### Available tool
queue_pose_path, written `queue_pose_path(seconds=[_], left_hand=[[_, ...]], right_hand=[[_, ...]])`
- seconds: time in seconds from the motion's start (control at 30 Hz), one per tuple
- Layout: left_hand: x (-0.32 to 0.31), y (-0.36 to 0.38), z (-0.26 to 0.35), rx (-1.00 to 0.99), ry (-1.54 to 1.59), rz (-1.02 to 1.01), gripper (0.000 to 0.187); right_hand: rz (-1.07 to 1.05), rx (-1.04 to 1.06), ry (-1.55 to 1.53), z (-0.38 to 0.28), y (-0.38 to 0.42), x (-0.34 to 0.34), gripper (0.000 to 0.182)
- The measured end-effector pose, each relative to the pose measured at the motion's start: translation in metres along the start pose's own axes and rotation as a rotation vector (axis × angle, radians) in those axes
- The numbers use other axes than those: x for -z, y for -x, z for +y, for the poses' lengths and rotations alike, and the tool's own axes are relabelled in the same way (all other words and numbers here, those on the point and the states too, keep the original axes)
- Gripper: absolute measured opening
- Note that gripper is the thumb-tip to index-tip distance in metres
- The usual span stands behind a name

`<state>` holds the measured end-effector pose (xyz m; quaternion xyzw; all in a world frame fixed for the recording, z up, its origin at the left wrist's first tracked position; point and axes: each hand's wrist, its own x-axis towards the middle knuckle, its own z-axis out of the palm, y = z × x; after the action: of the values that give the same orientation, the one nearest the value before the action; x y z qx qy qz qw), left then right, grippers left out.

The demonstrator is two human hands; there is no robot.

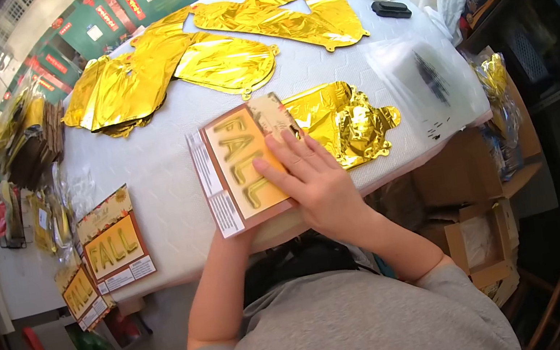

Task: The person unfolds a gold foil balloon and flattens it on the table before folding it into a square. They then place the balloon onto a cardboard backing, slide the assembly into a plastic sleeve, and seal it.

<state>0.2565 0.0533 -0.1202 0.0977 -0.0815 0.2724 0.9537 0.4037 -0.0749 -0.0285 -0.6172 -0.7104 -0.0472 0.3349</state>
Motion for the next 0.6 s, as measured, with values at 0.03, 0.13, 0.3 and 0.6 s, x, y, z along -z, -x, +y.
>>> queue_pose_path(seconds=[0.03,0.13,0.3,0.6], left_hand=[[-0.01,0.0,-0.002,0.003,-0.001,-0.001,0.059],[-0.032,-0.001,-0.004,0.085,-1.042,0.35,0.066],[-0.03,-0.017,-0.002,0.113,0.11,0.067,0.085],[-0.039,-0.029,-0.003,0.049,-0.331,0.495,0.082]], right_hand=[[-0.043,-0.019,0.014,0.003,0.003,-0.011,0.063],[-0.091,-0.064,0.018,0.012,0.011,-0.018,0.064],[-0.146,-0.122,0.007,0.027,0.02,0.0,0.069],[-0.156,-0.108,-0.022,0.06,-0.003,0.033,0.07]])
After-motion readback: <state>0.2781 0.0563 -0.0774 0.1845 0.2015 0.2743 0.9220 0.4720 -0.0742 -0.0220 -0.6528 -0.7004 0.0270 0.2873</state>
